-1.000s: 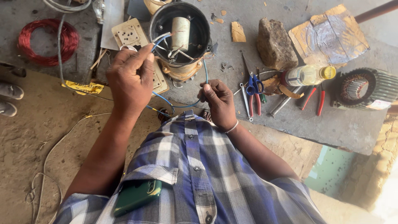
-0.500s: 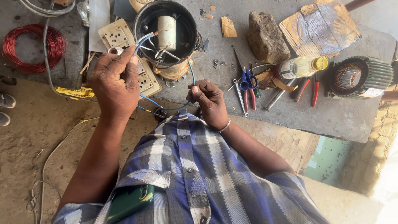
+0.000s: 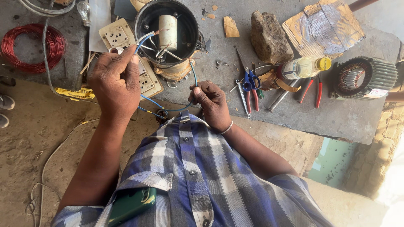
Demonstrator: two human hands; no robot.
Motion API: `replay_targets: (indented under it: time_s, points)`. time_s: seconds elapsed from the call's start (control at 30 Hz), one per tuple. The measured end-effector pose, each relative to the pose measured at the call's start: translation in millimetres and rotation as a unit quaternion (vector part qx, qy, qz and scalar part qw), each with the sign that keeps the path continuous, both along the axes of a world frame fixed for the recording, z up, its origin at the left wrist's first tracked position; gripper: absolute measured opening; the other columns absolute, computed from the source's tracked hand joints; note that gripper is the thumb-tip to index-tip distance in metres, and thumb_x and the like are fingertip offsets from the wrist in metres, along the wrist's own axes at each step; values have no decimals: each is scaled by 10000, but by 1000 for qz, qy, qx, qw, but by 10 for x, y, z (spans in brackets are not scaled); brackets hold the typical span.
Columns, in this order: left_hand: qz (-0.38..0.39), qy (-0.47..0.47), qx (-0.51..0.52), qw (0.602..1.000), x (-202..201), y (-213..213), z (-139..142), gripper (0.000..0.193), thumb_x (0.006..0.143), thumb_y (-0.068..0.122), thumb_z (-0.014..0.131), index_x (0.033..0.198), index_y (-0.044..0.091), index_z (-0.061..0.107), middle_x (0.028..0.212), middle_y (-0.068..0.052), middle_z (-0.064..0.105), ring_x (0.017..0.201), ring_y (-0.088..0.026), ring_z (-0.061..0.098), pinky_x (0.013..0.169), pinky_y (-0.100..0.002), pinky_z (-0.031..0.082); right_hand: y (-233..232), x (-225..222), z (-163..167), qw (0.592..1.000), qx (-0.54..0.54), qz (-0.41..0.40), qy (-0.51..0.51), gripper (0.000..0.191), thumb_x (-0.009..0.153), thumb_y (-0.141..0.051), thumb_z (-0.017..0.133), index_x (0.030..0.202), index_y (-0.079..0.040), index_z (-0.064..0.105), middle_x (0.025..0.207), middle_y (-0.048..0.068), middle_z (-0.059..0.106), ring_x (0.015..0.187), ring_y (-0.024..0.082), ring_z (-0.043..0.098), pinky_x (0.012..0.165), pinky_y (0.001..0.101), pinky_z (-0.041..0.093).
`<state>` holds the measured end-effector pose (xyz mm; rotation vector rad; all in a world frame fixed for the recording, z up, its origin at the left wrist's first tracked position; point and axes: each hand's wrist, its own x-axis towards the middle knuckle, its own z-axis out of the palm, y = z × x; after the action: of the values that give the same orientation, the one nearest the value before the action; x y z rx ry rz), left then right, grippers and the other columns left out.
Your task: The person strips the insulation from a blue wire and connects it to a cylindrical component inside a black housing. They then use pliers to crimp and secure the connection.
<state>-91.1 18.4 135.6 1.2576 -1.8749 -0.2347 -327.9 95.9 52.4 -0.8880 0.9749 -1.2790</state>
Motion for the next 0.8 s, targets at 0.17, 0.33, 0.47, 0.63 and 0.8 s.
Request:
replay_targets:
  time_s: [0.17, 0.33, 0.47, 0.63, 0.8]
  points:
    - [-5, 4, 2, 1000, -9, 3, 1, 196, 1073, 49, 760, 1267, 29, 774, 896, -97, 626, 818, -222, 645, 1017, -411, 586, 11, -2, 20, 1000, 2, 4, 7, 282, 1068, -259, 637, 1134, 15, 653, 903, 63, 685, 831, 93, 610, 803, 256, 512]
    - [0, 17, 13, 1000, -19, 24, 5, 158, 1079, 47, 754, 1233, 15, 765, 886, -94, 635, 822, -193, 636, 928, -369, 562, 7, 1, -1, 1000, 21, -1, -14, 260, 1070, -261, 626, 1134, -9, 642, 898, 61, 685, 828, 96, 606, 779, 258, 502]
    - [7, 205, 146, 968, -39, 95, -53, 167, 1037, 67, 723, 1197, 24, 741, 943, -53, 686, 756, -139, 666, 663, -300, 561, 14, 14, -67, 996, 54, -27, -73, 205, 1076, -246, 615, 1121, -46, 620, 912, 63, 683, 823, 105, 605, 748, 262, 492]
    - [-94, 506, 257, 818, 126, 281, -157, 82, 1067, 40, 736, 1139, 19, 701, 947, -61, 703, 821, -128, 654, 748, -266, 557, 106, -70, -160, 994, 3, -39, -102, 136, 1084, -214, 628, 1086, -82, 599, 998, 80, 688, 934, 151, 621, 847, 318, 488]
    - [-63, 608, 438, 660, 107, 642, -502, 90, 879, 85, 766, 933, 67, 697, 861, -47, 717, 769, -162, 723, 698, -324, 620, 188, -116, -245, 988, -121, 41, -86, 158, 1081, -230, 668, 1064, -81, 618, 1173, 106, 684, 1181, 217, 607, 1128, 410, 440]
